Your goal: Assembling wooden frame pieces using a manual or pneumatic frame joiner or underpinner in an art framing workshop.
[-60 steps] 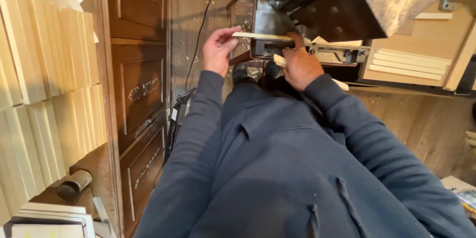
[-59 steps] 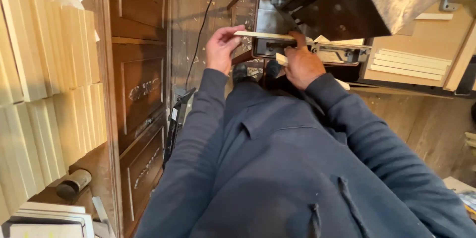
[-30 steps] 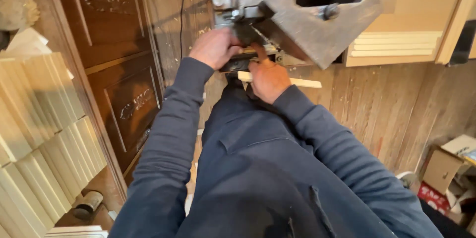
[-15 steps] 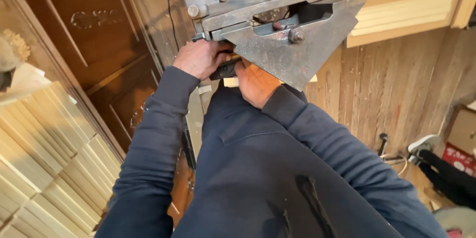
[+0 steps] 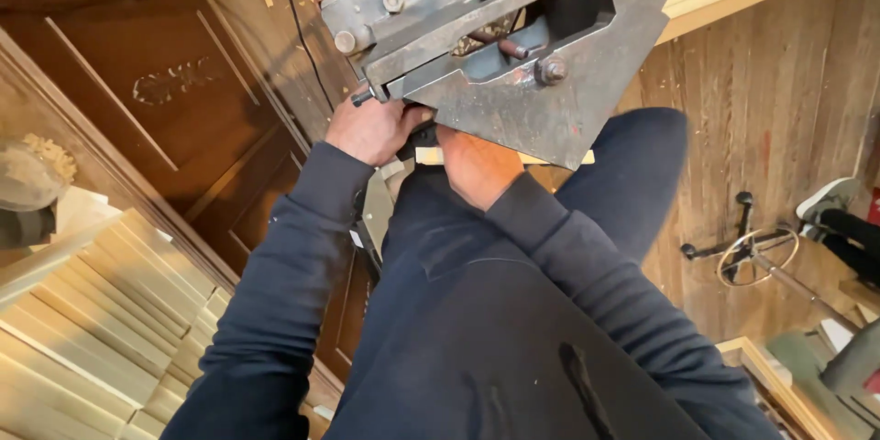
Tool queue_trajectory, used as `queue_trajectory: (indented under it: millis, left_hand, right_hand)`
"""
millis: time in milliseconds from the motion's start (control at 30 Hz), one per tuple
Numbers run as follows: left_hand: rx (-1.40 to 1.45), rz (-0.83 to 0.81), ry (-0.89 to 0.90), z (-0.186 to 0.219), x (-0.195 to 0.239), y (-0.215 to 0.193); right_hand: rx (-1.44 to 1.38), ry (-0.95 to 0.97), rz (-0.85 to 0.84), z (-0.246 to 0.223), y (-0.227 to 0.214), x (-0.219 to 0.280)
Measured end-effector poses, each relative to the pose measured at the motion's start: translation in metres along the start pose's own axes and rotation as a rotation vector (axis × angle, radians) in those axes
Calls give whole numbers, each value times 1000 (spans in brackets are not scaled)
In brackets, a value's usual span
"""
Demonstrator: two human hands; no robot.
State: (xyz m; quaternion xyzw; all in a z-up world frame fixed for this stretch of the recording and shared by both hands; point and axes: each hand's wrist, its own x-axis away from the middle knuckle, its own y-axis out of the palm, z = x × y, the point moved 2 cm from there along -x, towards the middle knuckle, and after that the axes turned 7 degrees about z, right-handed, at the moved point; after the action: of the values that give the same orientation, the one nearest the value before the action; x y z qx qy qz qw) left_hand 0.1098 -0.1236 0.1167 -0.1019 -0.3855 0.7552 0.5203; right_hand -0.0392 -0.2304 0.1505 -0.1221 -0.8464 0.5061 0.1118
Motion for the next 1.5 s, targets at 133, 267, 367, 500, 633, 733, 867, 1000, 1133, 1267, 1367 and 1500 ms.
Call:
queue_trajectory:
  millis: [133, 267, 367, 500, 633, 733, 867, 1000, 1133, 1267, 1367, 1500]
  left_hand:
    - [-30, 85, 81, -4, -1, 2]
    - [-27, 35, 56, -9, 2, 8]
    - [-20, 54, 66, -5, 1, 6]
    - [39, 40, -3, -2, 4, 6]
    - [15, 71, -3, 4, 8, 2]
    - [0, -110, -196, 20, -2, -12]
    - [25, -40, -150, 7, 3, -1]
    - [152, 94, -56, -3, 12, -3]
    - [136, 129, -179, -17, 28, -12]
    - [284, 72, -357, -28, 43, -13]
    - [372, -16, -481, -36, 45, -11]
    - [543, -78, -506, -56, 52, 1]
  right_hand:
    - [-46, 25, 17, -1, -2, -4]
    - [-50, 26, -8, -4, -8, -3]
    - [-58, -6, 54, -3, -10, -4]
    - [-68, 33, 45, -4, -10, -5]
    - [-27, 182, -287, 5, 14, 8]
    - [15, 51, -100, 5, 7, 6]
    - [69, 56, -162, 8, 16, 6]
    - [17, 37, -152, -3, -1, 0]
    - [41, 52, -162, 3, 8, 4]
    - [20, 56, -194, -1, 4, 7]
    - [9, 40, -169, 1, 3, 6]
    - [11, 44, -195, 1, 5, 7]
